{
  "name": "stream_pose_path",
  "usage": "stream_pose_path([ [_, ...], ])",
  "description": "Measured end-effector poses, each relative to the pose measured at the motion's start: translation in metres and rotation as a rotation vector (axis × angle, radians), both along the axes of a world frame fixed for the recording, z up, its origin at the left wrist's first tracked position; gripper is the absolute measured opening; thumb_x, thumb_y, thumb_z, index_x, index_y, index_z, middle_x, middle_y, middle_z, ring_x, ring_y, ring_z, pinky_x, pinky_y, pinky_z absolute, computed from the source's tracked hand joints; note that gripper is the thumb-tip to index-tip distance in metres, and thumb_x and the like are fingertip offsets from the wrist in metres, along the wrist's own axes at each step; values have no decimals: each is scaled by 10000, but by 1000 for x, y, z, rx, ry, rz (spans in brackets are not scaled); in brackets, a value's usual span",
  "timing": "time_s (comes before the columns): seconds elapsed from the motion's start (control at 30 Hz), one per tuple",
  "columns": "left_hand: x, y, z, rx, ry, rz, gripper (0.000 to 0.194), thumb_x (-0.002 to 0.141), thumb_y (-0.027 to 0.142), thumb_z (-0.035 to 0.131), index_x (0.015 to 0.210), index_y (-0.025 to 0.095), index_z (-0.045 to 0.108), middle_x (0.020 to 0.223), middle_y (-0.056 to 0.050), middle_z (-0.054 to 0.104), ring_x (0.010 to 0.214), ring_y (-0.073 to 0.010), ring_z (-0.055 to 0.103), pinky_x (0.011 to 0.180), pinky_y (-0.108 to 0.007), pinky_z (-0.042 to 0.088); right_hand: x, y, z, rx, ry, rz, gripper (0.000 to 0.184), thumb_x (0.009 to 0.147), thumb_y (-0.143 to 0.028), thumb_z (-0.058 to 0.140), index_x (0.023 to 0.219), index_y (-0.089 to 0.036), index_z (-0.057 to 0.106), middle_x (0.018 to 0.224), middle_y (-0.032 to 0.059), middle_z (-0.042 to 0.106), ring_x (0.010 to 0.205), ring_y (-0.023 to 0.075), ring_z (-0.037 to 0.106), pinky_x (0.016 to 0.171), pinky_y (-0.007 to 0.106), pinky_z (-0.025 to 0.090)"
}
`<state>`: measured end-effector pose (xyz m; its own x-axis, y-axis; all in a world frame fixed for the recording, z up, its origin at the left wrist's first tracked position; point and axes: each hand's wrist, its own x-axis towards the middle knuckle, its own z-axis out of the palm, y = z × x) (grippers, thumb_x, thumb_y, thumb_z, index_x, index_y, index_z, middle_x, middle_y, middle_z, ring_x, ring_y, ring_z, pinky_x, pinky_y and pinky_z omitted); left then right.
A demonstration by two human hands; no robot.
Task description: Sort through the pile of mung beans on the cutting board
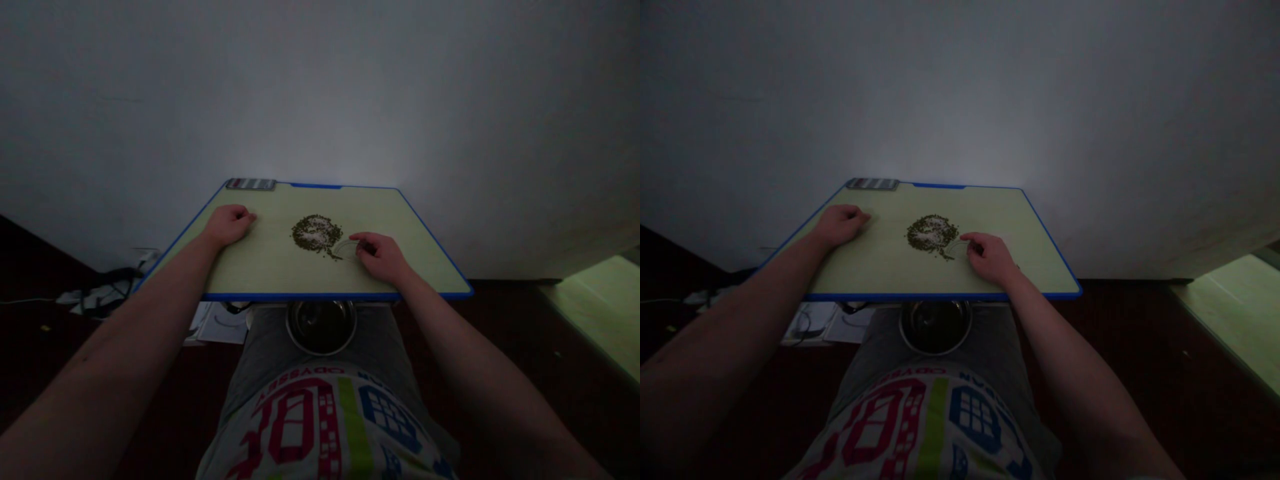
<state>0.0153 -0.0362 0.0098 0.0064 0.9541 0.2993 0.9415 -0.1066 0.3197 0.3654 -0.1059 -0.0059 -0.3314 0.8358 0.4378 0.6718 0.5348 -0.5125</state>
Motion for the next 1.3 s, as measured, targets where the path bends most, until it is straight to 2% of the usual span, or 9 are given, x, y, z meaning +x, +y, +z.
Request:
stream_pose_path([
  [0.17, 0, 0, 0, -3, 0, 5, 366, 692, 470, 392, 640, 175, 602, 543, -33, 544, 572, -156, 473, 522, -259, 318, 0, 0, 0, 17, -10, -4, 338, 720, -186, 434, 1023, -180, 584, 667, 5, 593, 534, 105, 481, 572, 244, 389],
  [0.37, 0, 0, 0, -2, 1, -14, 385, 693, 473, 381, 639, 168, 610, 538, -31, 540, 549, -150, 461, 521, -265, 316, 1, 4, -3, 63, -23, -104, 344, 715, -198, 440, 1024, -176, 590, 692, 22, 606, 563, 122, 493, 601, 264, 398],
  [0.67, 0, 0, 0, 10, -4, -21, 374, 688, 471, 393, 624, 170, 606, 531, -31, 532, 534, -150, 460, 516, -270, 315, 3, 6, -4, 73, 22, -134, 349, 725, -199, 431, 1041, -174, 575, 706, 27, 613, 552, 124, 494, 581, 267, 399],
  [0.9, 0, 0, 1, -6, 4, 2, 362, 690, 461, 391, 631, 177, 607, 545, -41, 550, 583, -166, 480, 535, -268, 324, 0, 3, -1, 70, -44, -79, 374, 704, -192, 450, 1053, -175, 584, 703, 16, 624, 572, 122, 514, 604, 258, 410],
  [1.1, 0, 0, 1, -14, 2, -5, 387, 691, 478, 387, 646, 166, 611, 548, -34, 546, 561, -153, 470, 527, -260, 321, 4, 8, -4, 112, -30, -329, 379, 675, -186, 437, 1010, -145, 610, 756, 61, 643, 631, 159, 544, 652, 294, 418],
  [1.17, -1, 0, 0, -15, 12, -3, 391, 695, 479, 384, 653, 165, 613, 557, -33, 551, 568, -151, 471, 530, -256, 323, 5, 9, -5, 127, -16, -361, 376, 672, -190, 436, 1001, -138, 611, 726, 57, 638, 628, 160, 547, 649, 292, 420],
  [1.3, -2, 2, -1, -11, 33, -3, 401, 698, 480, 379, 654, 159, 614, 554, -32, 549, 569, -149, 469, 522, -251, 320, 1, 6, -4, 137, -31, -268, 380, 701, -212, 432, 1041, -156, 591, 725, 39, 639, 613, 142, 544, 639, 275, 421],
])
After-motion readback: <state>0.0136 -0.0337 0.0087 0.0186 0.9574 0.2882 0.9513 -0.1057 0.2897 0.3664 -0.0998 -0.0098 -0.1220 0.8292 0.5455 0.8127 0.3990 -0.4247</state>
